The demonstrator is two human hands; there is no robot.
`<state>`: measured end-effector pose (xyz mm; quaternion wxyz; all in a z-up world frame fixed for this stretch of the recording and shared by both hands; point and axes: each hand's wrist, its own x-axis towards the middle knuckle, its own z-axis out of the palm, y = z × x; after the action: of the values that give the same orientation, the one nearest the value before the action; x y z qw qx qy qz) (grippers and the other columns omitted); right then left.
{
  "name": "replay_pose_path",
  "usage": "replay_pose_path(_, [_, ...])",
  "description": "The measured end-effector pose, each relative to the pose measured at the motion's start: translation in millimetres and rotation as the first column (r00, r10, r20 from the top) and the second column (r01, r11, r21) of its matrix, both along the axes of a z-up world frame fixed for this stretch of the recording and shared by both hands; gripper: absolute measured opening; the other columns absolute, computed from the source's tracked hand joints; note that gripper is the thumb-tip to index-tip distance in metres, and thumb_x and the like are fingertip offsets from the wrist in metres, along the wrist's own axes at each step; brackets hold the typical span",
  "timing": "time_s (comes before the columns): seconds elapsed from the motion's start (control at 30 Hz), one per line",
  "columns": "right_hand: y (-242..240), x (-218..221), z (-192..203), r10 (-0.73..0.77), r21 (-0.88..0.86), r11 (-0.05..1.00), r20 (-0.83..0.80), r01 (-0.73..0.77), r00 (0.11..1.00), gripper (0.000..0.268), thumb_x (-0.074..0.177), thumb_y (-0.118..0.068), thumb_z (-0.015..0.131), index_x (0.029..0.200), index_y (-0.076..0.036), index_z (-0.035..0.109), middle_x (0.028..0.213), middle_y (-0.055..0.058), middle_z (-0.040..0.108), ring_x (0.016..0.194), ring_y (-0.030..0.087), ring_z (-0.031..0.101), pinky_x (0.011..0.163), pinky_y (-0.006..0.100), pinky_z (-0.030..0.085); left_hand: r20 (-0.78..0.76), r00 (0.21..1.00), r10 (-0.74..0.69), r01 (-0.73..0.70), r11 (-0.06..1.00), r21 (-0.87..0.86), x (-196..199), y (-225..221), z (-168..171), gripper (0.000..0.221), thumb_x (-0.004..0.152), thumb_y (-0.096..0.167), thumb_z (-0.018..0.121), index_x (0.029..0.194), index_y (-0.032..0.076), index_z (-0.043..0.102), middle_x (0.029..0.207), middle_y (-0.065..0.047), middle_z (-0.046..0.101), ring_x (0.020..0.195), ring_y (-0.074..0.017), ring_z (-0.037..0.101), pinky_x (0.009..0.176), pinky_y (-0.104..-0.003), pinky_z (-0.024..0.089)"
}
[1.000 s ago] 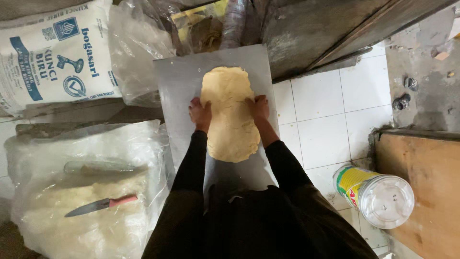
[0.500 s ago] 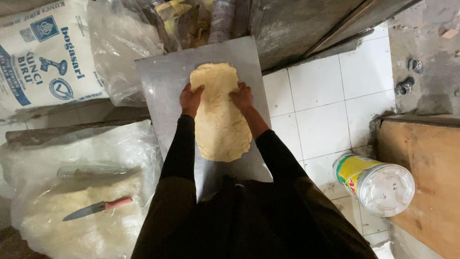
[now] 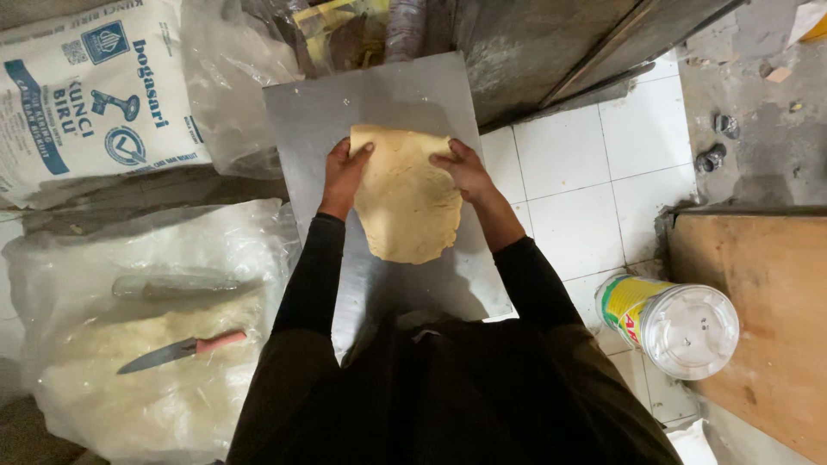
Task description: The person rolls out a piece of dough on a metal surface using a cylindrical tool and then cuts the dough into strips using a knife.
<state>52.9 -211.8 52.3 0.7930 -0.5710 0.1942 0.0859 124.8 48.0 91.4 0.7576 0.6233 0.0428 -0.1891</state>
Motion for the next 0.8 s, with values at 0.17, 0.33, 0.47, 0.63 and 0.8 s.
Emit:
replay_pose_path(0.17, [11.5,-22.4,85.5,0.065,-0.12,0.992,0.13,-0.049,0.989,0.028,0.099,-0.007,0.075,0.12,0.002,0.059,0.111,0.004,0.067,0.105,0.015,0.066,0.088,0.031,0.056,0.198,0.98,-0.001,0.031,0.989,-0.148,-30.9,11.3,81.5,0.02,0.101,0.009,0.068,0.119,0.001,0.067,0.107,-0.001,0.073,0.093,-0.0062,0.064,0.085,-0.025,0.055])
replay_pose_path(0.33, [23.4,-72.5,161.6,0.088,-0.32,0.947,0.314,0.018,0.945,0.032,0.099,-0.007,0.072,0.13,-0.002,0.063,0.12,0.003,0.069,0.108,0.012,0.065,0.096,0.029,0.055,0.471,0.87,-0.149,0.157,0.987,0.023,-73.4,47.9,146.3,0.018,0.103,0.008,0.071,0.119,0.003,0.066,0.109,-0.001,0.072,0.099,-0.0071,0.063,0.09,-0.025,0.053])
replay_pose_path(0.47, [26.1,-133.1,142.6,0.214,-0.537,0.842,0.422,0.053,0.881,0.036,0.094,-0.002,0.069,0.13,-0.001,0.065,0.128,0.007,0.065,0.117,0.019,0.063,0.099,0.035,0.052,0.717,0.538,-0.442,0.209,0.895,0.394,-125.6,90.5,124.0,0.023,0.096,0.003,0.071,0.117,0.01,0.065,0.119,-0.008,0.074,0.109,-0.0217,0.073,0.094,-0.032,0.058])
replay_pose_path(0.63, [46.8,-226.0,30.2,0.561,-0.975,0.214,0.171,0.057,0.81,0.03,0.083,0.008,0.062,0.108,-0.005,0.075,0.114,0.014,0.076,0.112,0.036,0.071,0.09,0.049,0.053,0.499,0.467,-0.73,0.161,0.625,0.764,-229.4,134.3,-2.7,0.031,0.086,0.001,0.063,0.114,0.011,0.07,0.117,-0.01,0.073,0.108,-0.0328,0.068,0.092,-0.045,0.052])
replay_pose_path(0.8, [58.5,-288.8,-24.2,0.452,-0.953,0.298,0.187,0.05,0.872,0.032,0.086,0.007,0.055,0.109,-0.003,0.073,0.116,0.019,0.074,0.116,0.039,0.069,0.1,0.048,0.055,0.48,0.697,-0.533,-0.013,0.659,0.752,-296.0,163.3,-81.7,0.027,0.092,0.004,0.06,0.117,0.013,0.068,0.133,-0.01,0.066,0.126,-0.0309,0.062,0.107,-0.042,0.05])
